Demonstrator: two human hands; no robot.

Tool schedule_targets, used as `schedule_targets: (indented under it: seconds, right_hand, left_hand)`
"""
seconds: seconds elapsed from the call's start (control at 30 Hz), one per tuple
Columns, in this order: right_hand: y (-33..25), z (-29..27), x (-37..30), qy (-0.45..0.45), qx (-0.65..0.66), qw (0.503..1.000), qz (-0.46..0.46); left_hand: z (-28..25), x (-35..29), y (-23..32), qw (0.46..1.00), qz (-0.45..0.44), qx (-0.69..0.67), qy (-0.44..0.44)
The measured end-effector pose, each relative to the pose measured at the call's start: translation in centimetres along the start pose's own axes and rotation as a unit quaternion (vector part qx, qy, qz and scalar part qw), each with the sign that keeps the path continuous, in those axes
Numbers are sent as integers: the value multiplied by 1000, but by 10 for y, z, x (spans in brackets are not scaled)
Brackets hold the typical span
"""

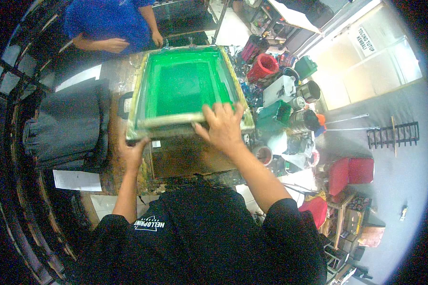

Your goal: The person performs screen printing on black tote bags using a green ink screen and a squeegee. They repeatedly place a bag on the table, pull ink across the screen, lift the frame to reveal the print, and hand the finished bag to a colleague. The colleague then hangs the printed bags on a drying rack in the background.

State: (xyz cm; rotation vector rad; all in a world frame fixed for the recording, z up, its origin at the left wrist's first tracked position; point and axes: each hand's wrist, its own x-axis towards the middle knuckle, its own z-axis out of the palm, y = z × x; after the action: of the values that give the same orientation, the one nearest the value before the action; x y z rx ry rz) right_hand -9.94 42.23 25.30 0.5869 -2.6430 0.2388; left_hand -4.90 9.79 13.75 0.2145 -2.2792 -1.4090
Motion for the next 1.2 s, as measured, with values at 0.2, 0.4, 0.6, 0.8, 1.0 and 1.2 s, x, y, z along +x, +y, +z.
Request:
schedule_targets:
  seconds: [0.2,0.4,0.6,0.8,1.0,1.2]
  right_hand:
    - [28,-47,117,122,-47,991,-40]
    - [38,-63,166,146,-32,988,-44]
    - [46,-73,193,124,-32,991,-22]
    - [48,-73,202,135,-4,991,-17]
    - [53,-79,210,123,14,992,-16]
    - [54,-80,210,95,1,995,3]
  left_hand:
    - [16,78,93,974,68,-206,63]
    - [45,41,-57,955,-102,259,-99]
    - [53,16,-59,913,-233,287,-174]
    - [57,16,-85,955,-215,196,-64]
    - [30,95,-10,991,-55,102,-67]
    - [-78,192,40,999,-32,25,21]
